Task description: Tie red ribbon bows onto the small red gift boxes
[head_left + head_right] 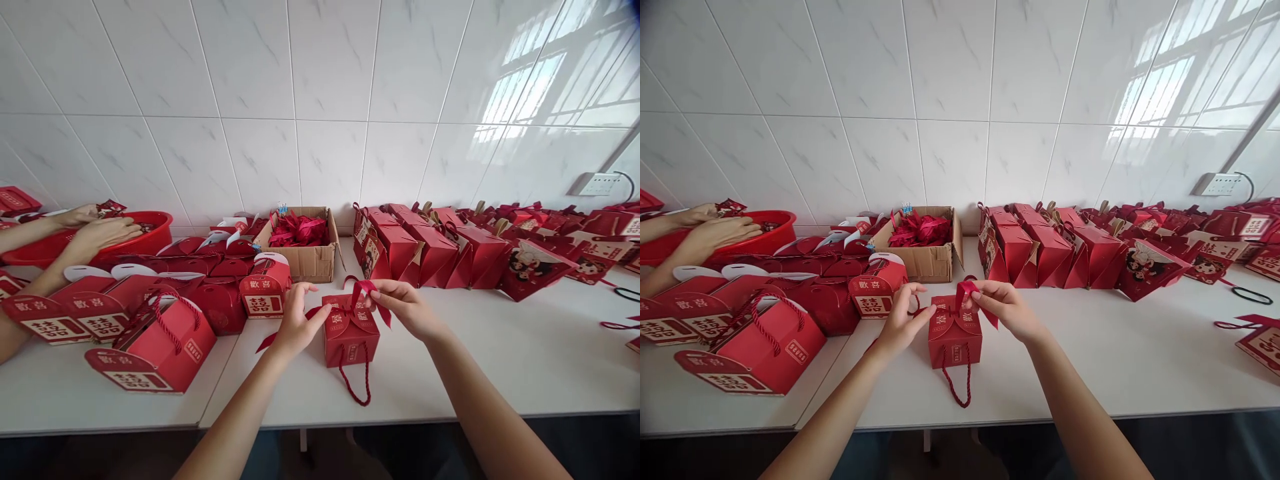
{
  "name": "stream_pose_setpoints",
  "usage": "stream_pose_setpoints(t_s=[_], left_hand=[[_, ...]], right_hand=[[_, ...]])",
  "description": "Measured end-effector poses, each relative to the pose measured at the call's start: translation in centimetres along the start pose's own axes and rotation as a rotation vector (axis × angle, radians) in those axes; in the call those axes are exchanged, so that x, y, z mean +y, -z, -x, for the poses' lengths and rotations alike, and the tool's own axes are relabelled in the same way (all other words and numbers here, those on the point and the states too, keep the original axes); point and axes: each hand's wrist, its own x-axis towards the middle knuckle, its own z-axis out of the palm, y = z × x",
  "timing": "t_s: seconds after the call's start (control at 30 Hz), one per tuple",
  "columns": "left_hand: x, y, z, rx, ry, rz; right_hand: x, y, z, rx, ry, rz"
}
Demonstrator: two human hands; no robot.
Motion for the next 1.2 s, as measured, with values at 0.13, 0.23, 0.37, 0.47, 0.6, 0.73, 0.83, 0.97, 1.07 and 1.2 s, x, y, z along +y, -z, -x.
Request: stream_pose_setpoints(t_s=[0.13, 0.23, 0.37, 0.47, 0.6, 0.73, 0.83, 0.97, 1.07, 1.2], left_hand=[[2.9, -0.3, -2.0, -0.158, -0.085, -0.032], [4.4, -1.1, -4.0, -0.209, -0.118, -0.093], [4.1, -2.4, -6.2, -0.171, -0.156, -0.049], [3.1, -3.2, -6.8, -0.100, -0.169, -0.007], [2.2, -3.8, -6.2, -0.009, -0.167, 0.027], [2.1, -3.6, -5.2, 0.029, -0.187, 0.033], [2.2, -3.5, -4.8, 0.036, -0.229, 0.007], [2.3, -3.4, -4.7, 0.003, -0.267, 0.053], [2.4, -2.8, -5.0, -0.036, -0.232, 0.088], [2.3, -1.0, -4.9, -0.060, 0.082, 0.050]], right_hand=[[0.3, -0.1, -1.4, -0.033, 0.000, 0.031], [1.1, 0.0, -2.4, 0.012, 0.014, 0.001], [1.4, 0.6, -3.2, 0.097, 0.009, 0.008], [1.2, 1.0, -3.2, 0.068, -0.008, 0.006], [1.7, 1.3, -2.9, 0.028, -0.013, -0.031], [2.8, 0.9, -2.7, 0.101, -0.045, 0.049], [3.1, 0.6, -2.8, 0.099, -0.044, 0.207], [3.0, 0.0, -2.9, 0.106, 0.010, 0.256], [3.2, -0.4, -3.0, 0.211, 0.048, 0.268], [3.9, -0.9, -2.9, 0.295, 0.116, 0.354]])
